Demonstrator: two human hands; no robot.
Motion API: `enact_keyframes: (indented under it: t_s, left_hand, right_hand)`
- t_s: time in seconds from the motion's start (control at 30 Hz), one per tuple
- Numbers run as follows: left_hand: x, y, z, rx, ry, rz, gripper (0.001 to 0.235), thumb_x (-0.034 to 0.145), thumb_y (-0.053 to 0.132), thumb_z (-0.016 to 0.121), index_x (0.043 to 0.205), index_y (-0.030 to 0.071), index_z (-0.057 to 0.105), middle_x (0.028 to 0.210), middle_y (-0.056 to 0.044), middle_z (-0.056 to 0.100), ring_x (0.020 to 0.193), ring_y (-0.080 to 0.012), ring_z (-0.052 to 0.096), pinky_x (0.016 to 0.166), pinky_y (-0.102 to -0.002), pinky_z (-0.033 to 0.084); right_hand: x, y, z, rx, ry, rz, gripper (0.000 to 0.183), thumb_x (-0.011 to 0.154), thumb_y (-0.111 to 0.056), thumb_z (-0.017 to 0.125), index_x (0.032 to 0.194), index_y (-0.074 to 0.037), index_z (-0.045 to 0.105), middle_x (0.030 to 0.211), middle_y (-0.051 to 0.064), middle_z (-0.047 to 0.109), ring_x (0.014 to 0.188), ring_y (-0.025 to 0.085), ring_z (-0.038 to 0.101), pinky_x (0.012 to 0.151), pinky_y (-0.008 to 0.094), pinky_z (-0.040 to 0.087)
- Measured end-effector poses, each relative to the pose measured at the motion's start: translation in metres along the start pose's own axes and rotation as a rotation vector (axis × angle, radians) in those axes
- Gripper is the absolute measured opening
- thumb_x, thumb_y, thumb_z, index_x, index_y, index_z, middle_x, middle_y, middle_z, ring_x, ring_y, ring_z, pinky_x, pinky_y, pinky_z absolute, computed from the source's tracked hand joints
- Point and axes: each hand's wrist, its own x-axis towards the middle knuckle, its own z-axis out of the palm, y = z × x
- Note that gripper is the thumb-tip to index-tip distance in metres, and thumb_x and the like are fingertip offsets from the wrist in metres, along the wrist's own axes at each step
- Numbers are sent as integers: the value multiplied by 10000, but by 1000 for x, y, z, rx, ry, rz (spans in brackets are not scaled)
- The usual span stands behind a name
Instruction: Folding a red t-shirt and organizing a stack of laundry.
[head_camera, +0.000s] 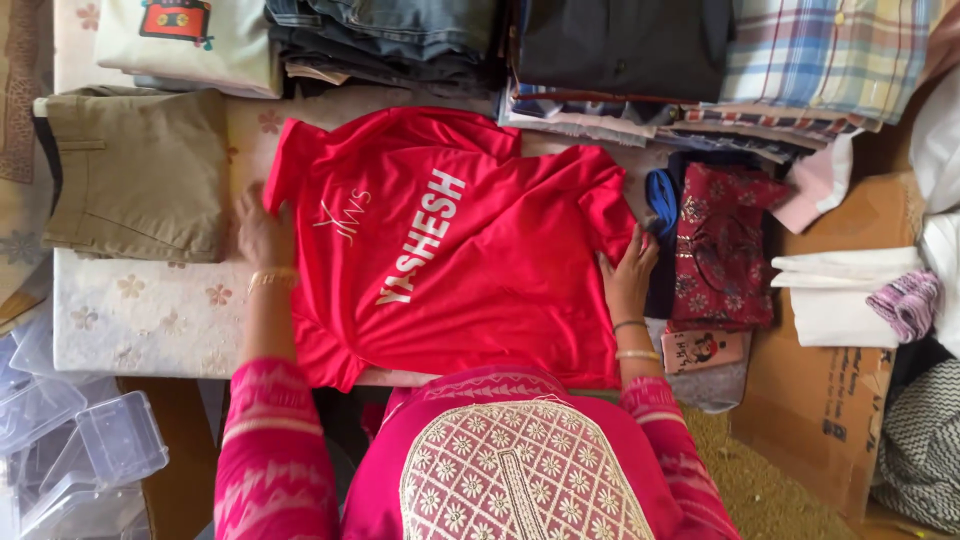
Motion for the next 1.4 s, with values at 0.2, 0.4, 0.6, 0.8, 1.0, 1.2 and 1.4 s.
enact_keyframes:
  t_s: [0.2, 0.4, 0.6, 0.8, 1.0, 1.2, 1.4]
  left_hand:
    - [82, 28, 60, -204, 157, 323, 827, 743, 138, 836, 1441, 1, 414, 1393, -282, 510, 1241, -490, 524, 975, -547, 479]
    - [112, 21, 80, -451, 15, -44, 327, 934, 174, 818, 1178, 34, 651, 946, -182, 700, 743, -285, 684, 668, -412, 553]
    - [143, -18, 92, -953, 42, 20, 187, 996, 56, 744, 1078, 0, 586, 1110, -162, 644, 893, -240, 687, 741, -390, 619]
    - [61, 46, 49, -420, 316, 282, 591, 940, -23, 720, 1448, 31, 424, 1520, -309, 332, 1405, -447, 420, 1182, -529, 418]
    - [-109, 86, 116, 172, -154, 470, 836, 947, 317, 596, 1602, -32, 212, 1684, -253, 188, 1581, -412, 145, 1287, -564, 39]
    - [-176, 61, 128, 136, -383, 687, 804, 1002, 473, 490, 1610, 38, 194, 1691, -158, 167, 1569, -322, 127, 1262, -580, 9]
    - [-134, -62, 80, 148, -18, 116, 820, 1048, 509, 487, 1657, 37, 204, 1741, -194, 106, 1617, -362, 55, 1279, -597, -1]
  right_hand:
    - [45, 28, 28, -4, -45, 226, 770, 866, -377, 807, 1442, 4, 468, 1228, 311, 625, 1064, 489, 614, 889, 550, 497]
    - [87, 33, -17, -144, -124, 319, 285, 977, -315, 729, 1161, -99, 695, 995, 240, 707, 936, 461, 670, 780, 548, 524]
    - [126, 48, -31, -161, 127, 152, 220, 1005, -157, 721, 1181, -46, 650, 1058, 235, 675, 970, 469, 644, 798, 553, 498]
    - [117, -13, -19, -174, 317, 45, 330, 925, -101, 733, 1224, -81, 594, 1229, 205, 540, 1197, 375, 503, 997, 503, 467]
    - [29, -138, 40, 242, -179, -347, 415, 1019, -230, 530, 1398, -65, 566, 1434, 136, 559, 1439, 326, 470, 1229, 457, 355]
    - [-14, -97, 58, 130, -329, -434, 694, 960, -412, 565, 1543, -69, 408, 1583, 173, 391, 1489, 358, 357, 1250, 483, 292]
    - [3, 30, 21, -1, -97, -113, 669, 1077, -297, 546, 1604, 44, 315, 1621, 322, 319, 1496, 486, 308, 1238, 528, 262]
